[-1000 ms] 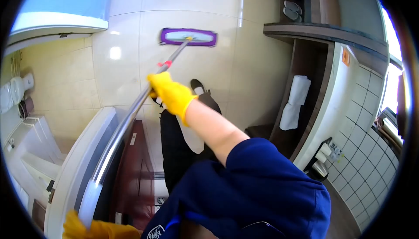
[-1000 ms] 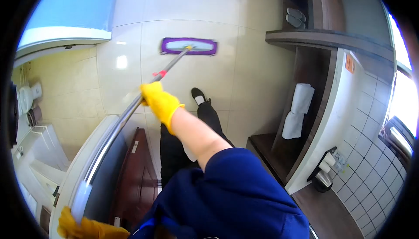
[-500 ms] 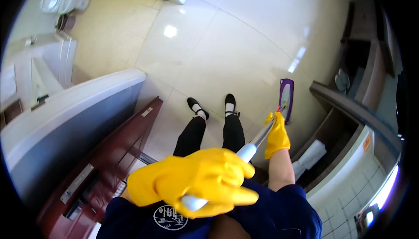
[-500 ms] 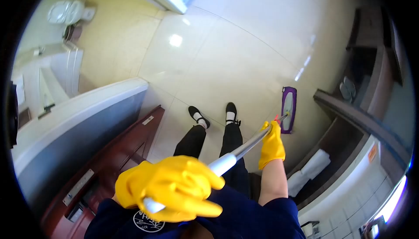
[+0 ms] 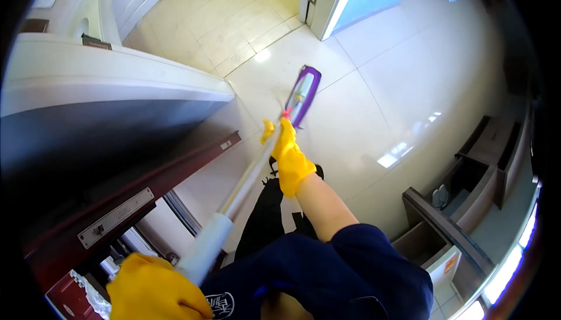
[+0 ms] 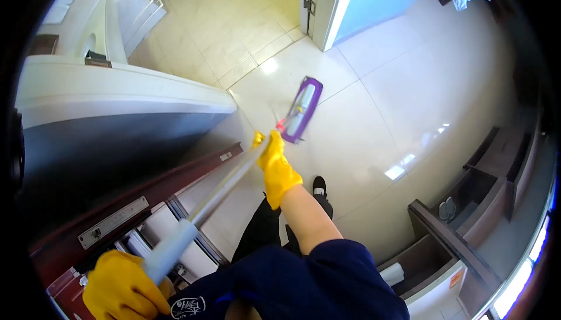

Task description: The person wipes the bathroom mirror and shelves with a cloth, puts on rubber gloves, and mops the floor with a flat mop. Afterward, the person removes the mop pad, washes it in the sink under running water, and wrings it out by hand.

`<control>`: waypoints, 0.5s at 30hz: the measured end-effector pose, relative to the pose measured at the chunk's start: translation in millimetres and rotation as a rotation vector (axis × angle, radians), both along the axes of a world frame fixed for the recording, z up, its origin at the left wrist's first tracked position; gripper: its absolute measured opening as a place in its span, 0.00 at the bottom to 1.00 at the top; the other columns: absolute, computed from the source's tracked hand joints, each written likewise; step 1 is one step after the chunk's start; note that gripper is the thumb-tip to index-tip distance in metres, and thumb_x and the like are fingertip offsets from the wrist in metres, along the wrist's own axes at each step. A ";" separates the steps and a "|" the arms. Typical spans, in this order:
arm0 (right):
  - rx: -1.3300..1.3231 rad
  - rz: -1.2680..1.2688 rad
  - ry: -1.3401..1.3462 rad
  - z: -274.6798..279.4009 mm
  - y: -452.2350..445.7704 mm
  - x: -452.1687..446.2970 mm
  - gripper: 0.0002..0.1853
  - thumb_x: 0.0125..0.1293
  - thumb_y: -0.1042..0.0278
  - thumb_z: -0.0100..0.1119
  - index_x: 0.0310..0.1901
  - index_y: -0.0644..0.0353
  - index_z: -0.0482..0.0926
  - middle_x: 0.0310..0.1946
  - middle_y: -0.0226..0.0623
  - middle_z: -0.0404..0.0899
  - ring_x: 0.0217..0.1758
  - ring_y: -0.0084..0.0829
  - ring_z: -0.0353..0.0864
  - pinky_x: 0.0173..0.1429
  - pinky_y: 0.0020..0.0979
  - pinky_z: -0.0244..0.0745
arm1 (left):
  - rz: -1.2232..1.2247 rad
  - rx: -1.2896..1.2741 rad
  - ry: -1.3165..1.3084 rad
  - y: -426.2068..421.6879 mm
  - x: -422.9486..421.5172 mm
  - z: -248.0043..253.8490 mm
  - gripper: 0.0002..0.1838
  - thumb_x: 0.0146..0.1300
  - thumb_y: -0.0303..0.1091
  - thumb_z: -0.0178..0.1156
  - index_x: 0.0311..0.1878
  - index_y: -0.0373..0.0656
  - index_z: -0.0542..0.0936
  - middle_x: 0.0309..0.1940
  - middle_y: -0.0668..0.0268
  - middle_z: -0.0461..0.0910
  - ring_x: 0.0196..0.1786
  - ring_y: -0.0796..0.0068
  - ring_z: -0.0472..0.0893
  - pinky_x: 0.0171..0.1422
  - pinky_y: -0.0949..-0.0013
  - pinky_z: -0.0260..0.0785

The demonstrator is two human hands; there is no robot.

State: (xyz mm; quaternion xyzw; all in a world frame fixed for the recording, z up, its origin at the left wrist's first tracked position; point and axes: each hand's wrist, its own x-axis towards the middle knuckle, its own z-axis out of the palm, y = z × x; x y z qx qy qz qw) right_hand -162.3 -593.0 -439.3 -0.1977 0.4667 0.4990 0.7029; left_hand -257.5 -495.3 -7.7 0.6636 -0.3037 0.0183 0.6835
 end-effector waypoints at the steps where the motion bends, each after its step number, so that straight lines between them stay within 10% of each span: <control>1: -0.008 0.014 0.003 12.3 11.8 1.9 0.25 0.65 0.48 0.48 0.51 0.64 0.71 0.23 0.37 0.72 0.23 0.33 0.71 0.30 0.33 0.70 | 0.014 -0.008 0.003 8.2 -11.0 1.3 0.09 0.55 0.36 0.65 0.31 0.39 0.85 0.15 0.70 0.65 0.20 0.75 0.70 0.34 0.71 0.75; 8: -0.224 0.129 0.077 56.6 -2.3 16.4 0.16 0.66 0.57 0.53 0.46 0.59 0.65 0.31 0.41 0.75 0.30 0.40 0.76 0.34 0.39 0.74 | 0.404 -0.082 -0.010 -13.6 -44.5 21.3 0.11 0.59 0.37 0.63 0.31 0.38 0.84 0.16 0.69 0.67 0.21 0.75 0.71 0.34 0.71 0.75; 15: -0.124 0.175 0.313 23.7 -63.3 24.3 0.17 0.70 0.54 0.44 0.44 0.62 0.68 0.21 0.35 0.69 0.19 0.35 0.69 0.27 0.36 0.69 | 0.283 -0.131 0.151 -70.4 29.0 32.7 0.19 0.63 0.47 0.61 0.33 0.38 0.85 0.16 0.72 0.66 0.21 0.77 0.69 0.36 0.69 0.76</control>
